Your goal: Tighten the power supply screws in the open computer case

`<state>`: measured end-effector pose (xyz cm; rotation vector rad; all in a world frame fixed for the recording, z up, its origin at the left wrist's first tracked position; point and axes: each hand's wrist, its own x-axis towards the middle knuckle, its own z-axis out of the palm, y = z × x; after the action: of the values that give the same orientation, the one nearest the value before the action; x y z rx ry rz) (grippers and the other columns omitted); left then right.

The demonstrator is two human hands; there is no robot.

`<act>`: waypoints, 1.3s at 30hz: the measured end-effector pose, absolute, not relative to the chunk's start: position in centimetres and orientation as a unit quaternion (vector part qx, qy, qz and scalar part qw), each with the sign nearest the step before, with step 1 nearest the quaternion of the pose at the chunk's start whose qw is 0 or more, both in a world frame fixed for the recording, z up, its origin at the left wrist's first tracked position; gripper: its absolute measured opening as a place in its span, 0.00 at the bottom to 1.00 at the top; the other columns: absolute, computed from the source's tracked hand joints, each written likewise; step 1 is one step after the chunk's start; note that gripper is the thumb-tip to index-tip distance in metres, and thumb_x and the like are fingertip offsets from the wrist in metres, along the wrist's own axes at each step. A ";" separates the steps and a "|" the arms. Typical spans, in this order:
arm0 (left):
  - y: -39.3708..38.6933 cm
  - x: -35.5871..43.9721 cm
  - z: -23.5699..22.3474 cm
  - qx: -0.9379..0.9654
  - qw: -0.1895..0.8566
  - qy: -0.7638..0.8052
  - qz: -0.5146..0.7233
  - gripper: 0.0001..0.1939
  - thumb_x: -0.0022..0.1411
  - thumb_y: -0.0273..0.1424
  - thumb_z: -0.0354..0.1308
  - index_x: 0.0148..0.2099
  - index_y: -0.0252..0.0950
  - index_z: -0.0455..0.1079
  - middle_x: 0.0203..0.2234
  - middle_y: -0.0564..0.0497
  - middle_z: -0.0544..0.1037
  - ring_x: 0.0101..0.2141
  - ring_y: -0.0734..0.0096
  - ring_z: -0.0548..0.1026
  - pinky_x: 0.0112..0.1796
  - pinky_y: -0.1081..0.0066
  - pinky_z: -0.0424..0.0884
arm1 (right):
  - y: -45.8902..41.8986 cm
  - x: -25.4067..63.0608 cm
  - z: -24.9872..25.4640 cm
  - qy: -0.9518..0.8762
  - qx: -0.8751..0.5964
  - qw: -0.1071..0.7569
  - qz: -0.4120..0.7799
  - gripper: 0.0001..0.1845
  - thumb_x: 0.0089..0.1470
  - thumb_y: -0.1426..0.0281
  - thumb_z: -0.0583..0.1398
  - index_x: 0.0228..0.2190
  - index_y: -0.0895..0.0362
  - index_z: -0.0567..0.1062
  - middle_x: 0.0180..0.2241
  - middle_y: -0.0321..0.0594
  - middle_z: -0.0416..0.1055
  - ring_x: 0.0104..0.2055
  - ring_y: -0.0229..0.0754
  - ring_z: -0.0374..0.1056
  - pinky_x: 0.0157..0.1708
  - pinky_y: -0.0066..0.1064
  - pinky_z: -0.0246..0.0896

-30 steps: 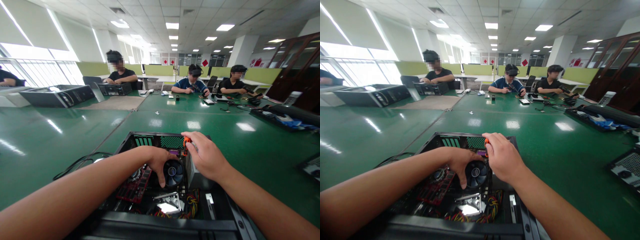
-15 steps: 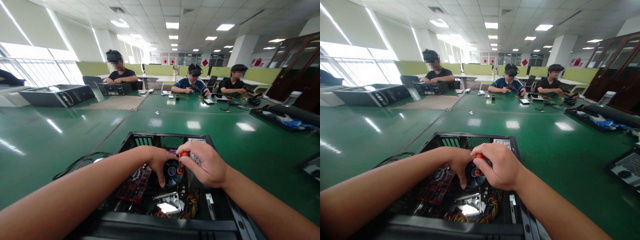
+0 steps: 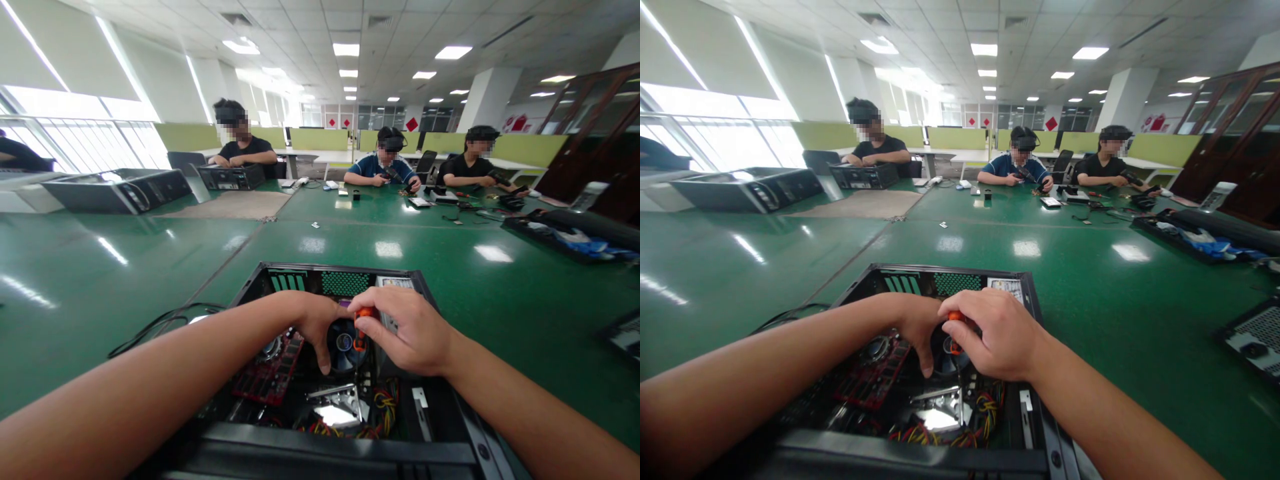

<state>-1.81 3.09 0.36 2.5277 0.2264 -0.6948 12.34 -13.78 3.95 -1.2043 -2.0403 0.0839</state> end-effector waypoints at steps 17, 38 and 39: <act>2.7 -1.8 0.9 0.935 0.238 0.084 -0.249 0.48 0.26 0.50 0.68 0.54 0.43 0.63 0.51 0.51 0.69 0.50 0.51 0.67 0.52 0.59 0.61 | -13.6 12.4 3.7 -0.802 -0.478 0.358 0.008 0.14 0.53 0.65 0.58 0.43 0.55 0.73 0.33 0.38 0.75 0.34 0.40 0.69 0.36 0.35 0.61; 2.7 -1.9 1.0 0.931 0.229 0.099 -0.268 0.59 0.27 0.50 0.68 0.63 0.43 0.50 0.55 0.46 0.65 0.54 0.50 0.63 0.53 0.58 0.59 | -13.9 12.5 4.1 -0.770 -0.505 0.389 0.007 0.19 0.55 0.75 0.53 0.49 0.55 0.66 0.42 0.40 0.72 0.44 0.40 0.67 0.45 0.35 0.61; 2.7 -1.9 1.2 0.929 0.224 0.107 -0.274 0.59 0.27 0.51 0.67 0.62 0.44 0.50 0.55 0.47 0.65 0.53 0.50 0.64 0.53 0.58 0.59 | -13.9 12.6 4.0 -0.751 -0.522 0.405 -0.004 0.18 0.56 0.75 0.52 0.48 0.55 0.66 0.42 0.41 0.71 0.44 0.41 0.67 0.45 0.35 0.61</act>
<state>-1.92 2.65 1.24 2.5643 0.2941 -0.7558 12.56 -13.91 4.00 -1.3174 -1.8958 -0.0089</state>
